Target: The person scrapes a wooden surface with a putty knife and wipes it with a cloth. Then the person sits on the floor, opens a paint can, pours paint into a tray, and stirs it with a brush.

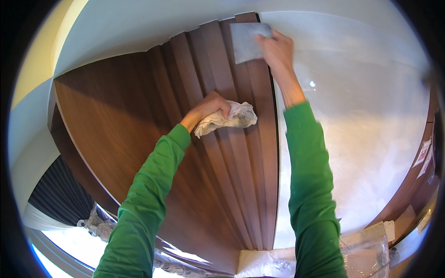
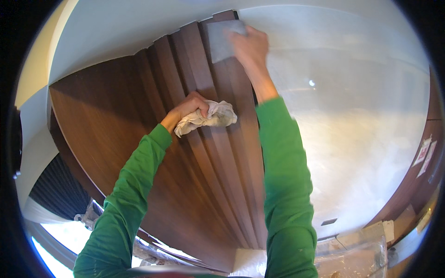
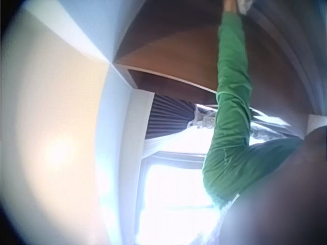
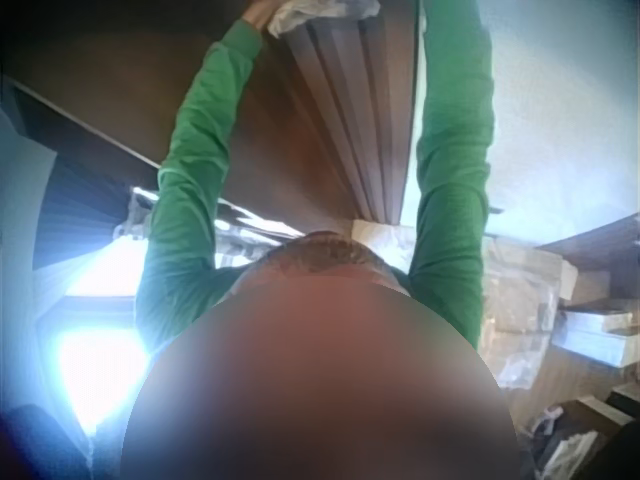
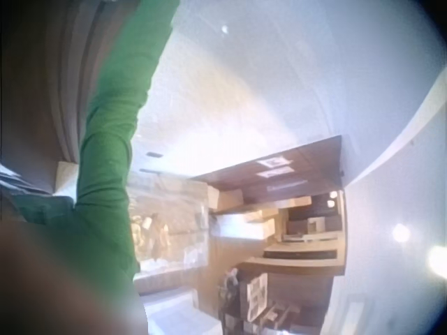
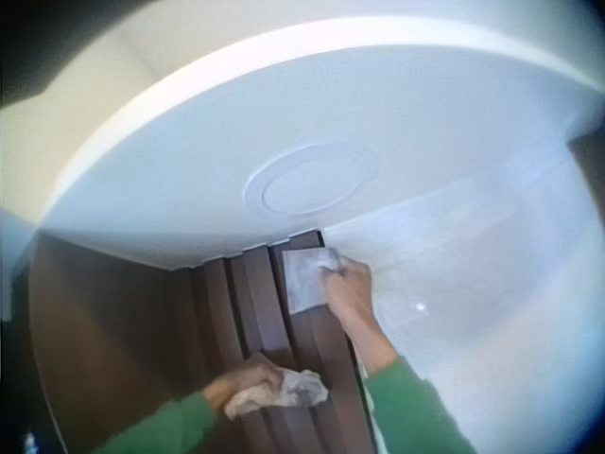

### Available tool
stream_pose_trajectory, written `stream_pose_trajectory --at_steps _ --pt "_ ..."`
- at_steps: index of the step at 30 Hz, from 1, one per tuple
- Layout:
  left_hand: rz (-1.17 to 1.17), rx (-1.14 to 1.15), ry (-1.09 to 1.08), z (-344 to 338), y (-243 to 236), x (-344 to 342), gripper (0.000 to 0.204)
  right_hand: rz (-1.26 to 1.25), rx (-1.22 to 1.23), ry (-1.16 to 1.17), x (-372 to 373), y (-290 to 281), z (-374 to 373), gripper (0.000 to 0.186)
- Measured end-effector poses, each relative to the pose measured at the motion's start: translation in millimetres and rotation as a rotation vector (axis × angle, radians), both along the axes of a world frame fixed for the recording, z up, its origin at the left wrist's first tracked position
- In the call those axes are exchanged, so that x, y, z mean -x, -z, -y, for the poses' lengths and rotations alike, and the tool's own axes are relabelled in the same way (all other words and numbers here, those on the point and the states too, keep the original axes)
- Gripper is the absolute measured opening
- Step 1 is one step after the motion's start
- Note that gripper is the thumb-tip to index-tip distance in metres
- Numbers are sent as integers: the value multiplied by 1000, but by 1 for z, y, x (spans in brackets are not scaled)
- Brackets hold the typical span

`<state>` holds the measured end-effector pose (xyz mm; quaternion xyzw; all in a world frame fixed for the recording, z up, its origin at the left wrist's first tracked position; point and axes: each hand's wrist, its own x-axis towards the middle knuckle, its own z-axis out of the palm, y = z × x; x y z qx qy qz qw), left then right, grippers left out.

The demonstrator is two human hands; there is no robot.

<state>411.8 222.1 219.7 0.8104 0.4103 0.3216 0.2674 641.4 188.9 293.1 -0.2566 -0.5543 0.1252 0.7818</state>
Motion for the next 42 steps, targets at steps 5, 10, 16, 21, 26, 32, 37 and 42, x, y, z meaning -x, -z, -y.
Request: stream_pose_trajectory --at_steps 5,10,16,21,26,32,37,42 --pt "-2 13 -14 -9 1 3 20 -207 10 -296 -24 169 85 36" --pt "-6 -34 2 -8 1 2 19 -580 573 -414 7 326 162 35" --pt "258 185 16 19 6 0 24 -705 694 -296 18 371 237 30" --pt "743 629 387 78 96 -9 42 -508 411 -87 16 333 291 31" --pt "926 966 476 163 202 -27 42 -411 422 26 24 305 329 27" --pt "967 1104 552 204 210 -31 51 -325 403 58 38 293 333 23" --pt "1084 994 530 225 214 -33 47 -230 447 117 36 301 326 22" --pt "611 350 393 232 230 -33 33 -58 541 185 36 320 317 24"
